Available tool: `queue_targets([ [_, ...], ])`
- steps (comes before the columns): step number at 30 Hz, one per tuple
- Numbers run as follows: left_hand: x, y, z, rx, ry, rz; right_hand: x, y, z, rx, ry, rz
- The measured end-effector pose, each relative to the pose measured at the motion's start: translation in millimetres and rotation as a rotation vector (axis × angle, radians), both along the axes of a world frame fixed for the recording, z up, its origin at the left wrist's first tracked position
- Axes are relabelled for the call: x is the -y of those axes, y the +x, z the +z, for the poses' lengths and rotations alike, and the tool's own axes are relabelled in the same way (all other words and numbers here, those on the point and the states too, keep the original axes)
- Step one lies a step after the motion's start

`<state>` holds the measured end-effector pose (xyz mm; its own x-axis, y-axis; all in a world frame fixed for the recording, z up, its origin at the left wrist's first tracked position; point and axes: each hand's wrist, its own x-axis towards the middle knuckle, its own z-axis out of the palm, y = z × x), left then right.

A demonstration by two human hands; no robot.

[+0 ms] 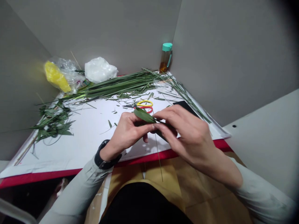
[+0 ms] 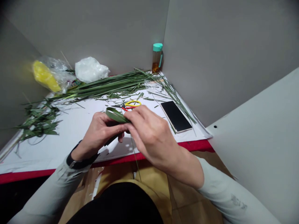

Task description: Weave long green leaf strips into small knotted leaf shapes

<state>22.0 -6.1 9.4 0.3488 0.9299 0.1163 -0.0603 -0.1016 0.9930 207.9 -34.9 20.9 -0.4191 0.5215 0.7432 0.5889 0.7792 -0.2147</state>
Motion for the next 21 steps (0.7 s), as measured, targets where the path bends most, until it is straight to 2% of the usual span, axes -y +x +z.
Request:
queue_targets([
  [5, 1, -2, -1.3, -0.029, -0.031, -0.030, -5, 11, 18.9, -0.025, 0.048, -0.167],
  [8, 0, 0, -2.0, -0.115, -0.009, -0.057, -12, 11, 36.3, -0.034, 0.069, -0.167],
  [11, -4, 1, -3.6, -0.192, 0.026, -0.054, -16, 11, 55.9, -0.097, 0.003, -0.073],
  [15, -11, 0, -5.2, -0.269, 0.113, 0.036, -3, 23, 72.4, -0.253, -0.259, -0.017],
  [18, -14, -5, -2.6, -0.323, 0.249, 0.164, 12, 37, 69.9, -0.279, -0.418, 0.120],
  [19, -14, -6, -0.8, -0.341, 0.308, 0.214, 16, 40, 66.5, -0.311, -0.403, 0.218],
  [21, -13, -10, 3.6, -0.379, 0.443, 0.322, 24, 46, 57.4, -0.288, -0.459, 0.272],
])
